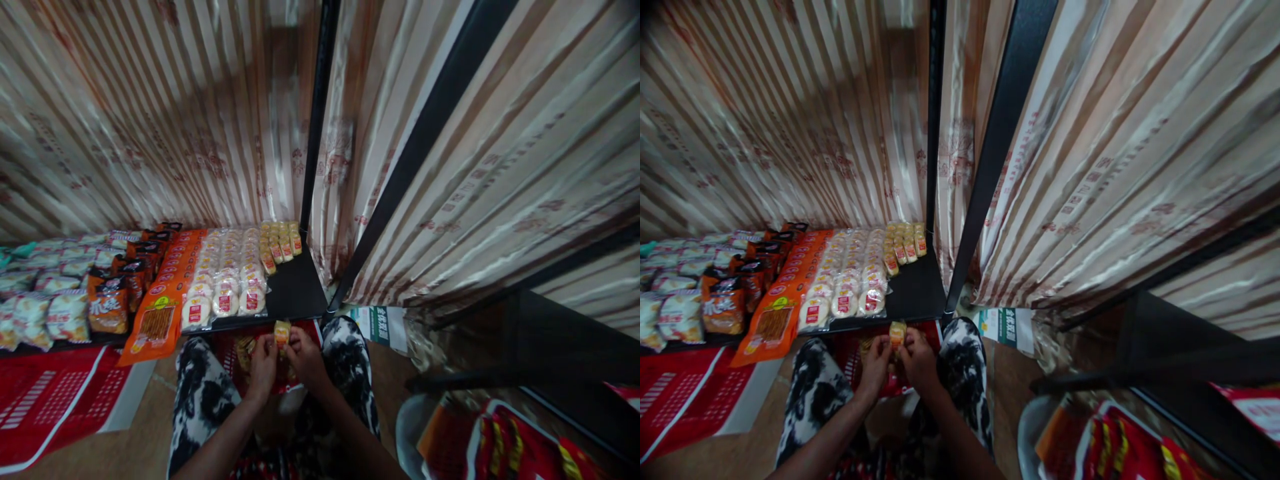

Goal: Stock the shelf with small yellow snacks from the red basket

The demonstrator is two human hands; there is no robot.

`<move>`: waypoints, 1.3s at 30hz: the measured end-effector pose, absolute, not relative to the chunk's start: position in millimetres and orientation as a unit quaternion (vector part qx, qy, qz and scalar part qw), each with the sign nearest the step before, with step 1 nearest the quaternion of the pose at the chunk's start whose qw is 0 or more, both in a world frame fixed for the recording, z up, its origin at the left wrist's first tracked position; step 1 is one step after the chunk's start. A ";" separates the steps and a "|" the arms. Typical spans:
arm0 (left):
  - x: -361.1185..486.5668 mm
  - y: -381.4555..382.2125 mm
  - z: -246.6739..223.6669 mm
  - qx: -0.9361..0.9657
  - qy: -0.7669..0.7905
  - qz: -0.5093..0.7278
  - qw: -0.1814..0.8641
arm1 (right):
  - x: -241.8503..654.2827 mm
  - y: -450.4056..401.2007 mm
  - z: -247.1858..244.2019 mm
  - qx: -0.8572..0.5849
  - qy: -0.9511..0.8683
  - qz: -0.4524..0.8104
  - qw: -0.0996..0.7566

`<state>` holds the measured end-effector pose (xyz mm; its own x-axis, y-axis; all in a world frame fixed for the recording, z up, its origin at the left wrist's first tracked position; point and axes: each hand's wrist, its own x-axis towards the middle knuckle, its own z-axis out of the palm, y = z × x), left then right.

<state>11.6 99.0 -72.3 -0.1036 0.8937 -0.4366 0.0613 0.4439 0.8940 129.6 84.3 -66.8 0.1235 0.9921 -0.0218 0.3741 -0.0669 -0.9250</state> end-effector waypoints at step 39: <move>63.6 179.2 -23.5 0.444 0.570 0.441 0.532 | 150.9 180.3 -48.1 -0.683 -0.483 0.266 0.479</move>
<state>63.6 179.2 -23.5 -0.0390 0.9760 -0.2144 0.0365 0.2158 0.9758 150.9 180.3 -48.1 0.3908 0.9151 0.0990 0.4051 -0.0744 -0.9112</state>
